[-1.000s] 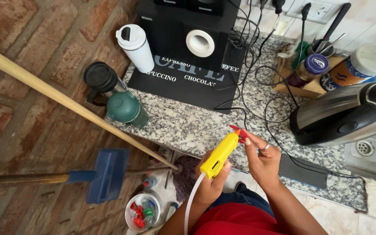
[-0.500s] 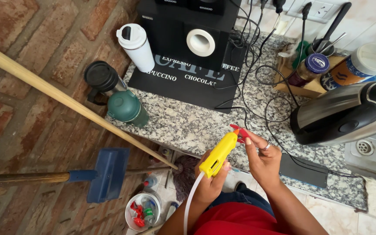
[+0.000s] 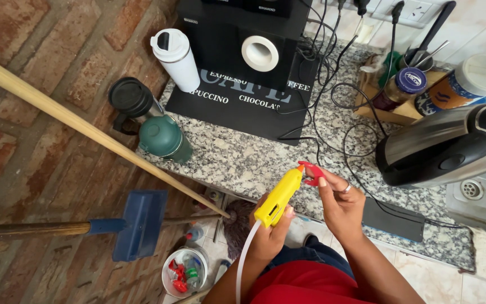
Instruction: The person assembles a banner by attaching red foam letters to a string. They use a hot glue gun to apply adhesive to the letters and then press them onto the string, working on a black table.
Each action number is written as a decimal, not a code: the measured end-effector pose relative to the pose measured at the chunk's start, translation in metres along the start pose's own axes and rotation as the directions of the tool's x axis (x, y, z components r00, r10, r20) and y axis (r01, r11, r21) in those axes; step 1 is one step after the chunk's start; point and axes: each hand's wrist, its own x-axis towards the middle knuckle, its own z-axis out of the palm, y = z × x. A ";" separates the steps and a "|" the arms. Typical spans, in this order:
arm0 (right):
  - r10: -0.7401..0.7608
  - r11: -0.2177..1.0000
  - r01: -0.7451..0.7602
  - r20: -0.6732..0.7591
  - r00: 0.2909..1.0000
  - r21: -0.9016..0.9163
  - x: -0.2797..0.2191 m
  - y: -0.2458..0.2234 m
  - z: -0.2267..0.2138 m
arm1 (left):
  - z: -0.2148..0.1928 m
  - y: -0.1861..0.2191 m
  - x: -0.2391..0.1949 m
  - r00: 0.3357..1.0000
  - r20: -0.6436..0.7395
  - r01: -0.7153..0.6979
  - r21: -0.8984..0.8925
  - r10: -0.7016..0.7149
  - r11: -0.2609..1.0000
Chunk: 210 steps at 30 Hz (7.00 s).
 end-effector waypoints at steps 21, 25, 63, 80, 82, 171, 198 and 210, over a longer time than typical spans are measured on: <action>0.229 0.970 -0.224 -0.051 0.972 0.095 0.006 -0.003 0.001 | 0.000 -0.024 -0.008 0.992 -0.075 0.093 -0.061 -0.097 0.994; 0.249 0.966 -0.245 -0.040 0.968 0.078 0.007 -0.001 0.001 | 0.000 -0.019 -0.007 0.989 -0.056 0.123 -0.178 -0.135 0.976; 0.653 0.643 -0.353 -0.245 0.717 0.679 -0.067 0.051 -0.132 | -0.035 -0.160 0.065 0.953 -0.109 0.142 0.985 -0.283 0.096; 0.564 0.031 -0.076 0.045 0.824 0.997 -0.350 -0.004 -0.493 | 0.432 0.043 -0.199 0.597 0.801 -0.072 -0.002 0.045 0.997; 0.459 -0.267 0.010 0.118 0.881 0.964 -0.381 -0.016 -0.535 | 0.507 0.042 -0.242 0.481 0.876 0.100 -0.017 -0.034 0.995; -0.700 0.401 -0.170 0.182 -0.690 0.900 -0.792 -0.185 -1.993 | 2.301 0.151 -1.225 -0.845 -0.526 0.124 -0.023 0.093 0.992; 0.358 0.084 0.041 0.008 -0.934 0.996 -1.021 -0.283 -1.926 | 2.078 0.144 -1.390 -0.782 -0.615 0.100 -0.291 -0.106 0.951; 0.420 0.113 0.049 -0.003 -0.907 0.992 -1.022 -0.287 -1.924 | 2.067 0.136 -1.403 -0.761 -0.630 0.061 -0.307 -0.154 0.950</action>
